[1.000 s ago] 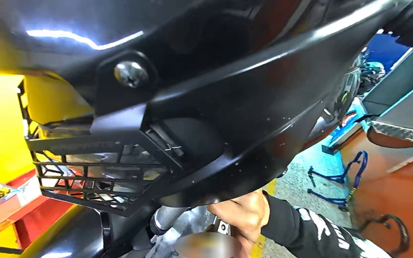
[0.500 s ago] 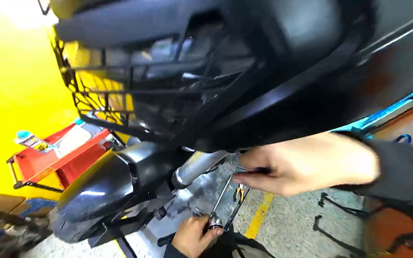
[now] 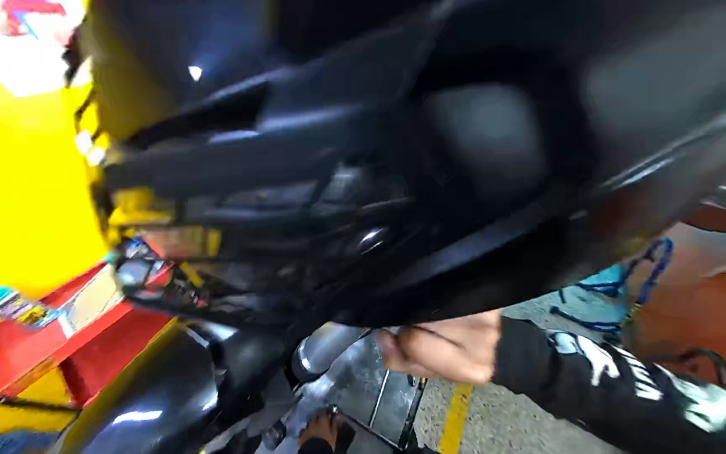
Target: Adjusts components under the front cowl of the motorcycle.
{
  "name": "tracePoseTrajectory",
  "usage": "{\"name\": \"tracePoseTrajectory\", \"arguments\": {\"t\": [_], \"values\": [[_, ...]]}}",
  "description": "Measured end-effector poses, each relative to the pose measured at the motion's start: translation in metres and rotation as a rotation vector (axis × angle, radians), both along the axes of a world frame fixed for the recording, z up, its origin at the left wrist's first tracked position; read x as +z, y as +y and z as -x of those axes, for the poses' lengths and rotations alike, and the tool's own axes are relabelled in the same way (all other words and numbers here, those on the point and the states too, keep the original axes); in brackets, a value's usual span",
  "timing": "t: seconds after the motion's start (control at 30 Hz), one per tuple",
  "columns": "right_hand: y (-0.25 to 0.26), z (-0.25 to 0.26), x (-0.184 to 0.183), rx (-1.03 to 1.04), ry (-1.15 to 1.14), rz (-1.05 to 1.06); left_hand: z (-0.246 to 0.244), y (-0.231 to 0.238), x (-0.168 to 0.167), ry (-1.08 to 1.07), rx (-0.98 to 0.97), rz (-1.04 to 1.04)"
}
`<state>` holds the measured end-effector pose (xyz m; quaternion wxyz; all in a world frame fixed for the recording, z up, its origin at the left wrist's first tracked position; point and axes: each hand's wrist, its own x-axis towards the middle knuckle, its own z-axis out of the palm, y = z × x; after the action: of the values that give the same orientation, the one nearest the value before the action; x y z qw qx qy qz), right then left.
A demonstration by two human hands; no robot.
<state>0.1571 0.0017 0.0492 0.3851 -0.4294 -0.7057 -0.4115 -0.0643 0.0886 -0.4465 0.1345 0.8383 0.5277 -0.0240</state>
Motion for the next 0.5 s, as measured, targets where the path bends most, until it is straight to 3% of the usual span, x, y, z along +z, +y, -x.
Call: {"name": "tracePoseTrajectory", "arguments": {"t": [0.03, 0.1, 0.2, 0.3, 0.37, 0.43, 0.5], "values": [[0.004, 0.001, 0.001, 0.037, 0.011, -0.002, 0.001, 0.01, 0.012, 0.002, -0.048, 0.105], [0.003, -0.001, 0.009, 0.095, -0.008, 0.067, -0.008, 0.019, 0.085, 0.081, -0.094, 0.388], [-0.011, -0.009, 0.034, 0.133, -0.12, 0.433, -0.022, 0.005, 0.168, -0.099, -0.198, 0.468], [-0.019, -0.012, 0.066, 0.134, -0.163, 0.886, -0.028, -0.023, 0.25, -0.635, -0.396, 0.302], [-0.017, -0.014, 0.081, 0.191, -0.118, 1.069, -0.037, -0.037, 0.315, -1.036, -0.528, 0.107], [-0.012, -0.017, 0.085, 0.262, -0.071, 1.07, -0.048, -0.045, 0.376, -1.311, -0.584, -0.068], [-0.01, -0.021, 0.087, 0.272, -0.081, 0.957, -0.059, -0.05, 0.423, -1.428, -0.618, -0.192]]}}
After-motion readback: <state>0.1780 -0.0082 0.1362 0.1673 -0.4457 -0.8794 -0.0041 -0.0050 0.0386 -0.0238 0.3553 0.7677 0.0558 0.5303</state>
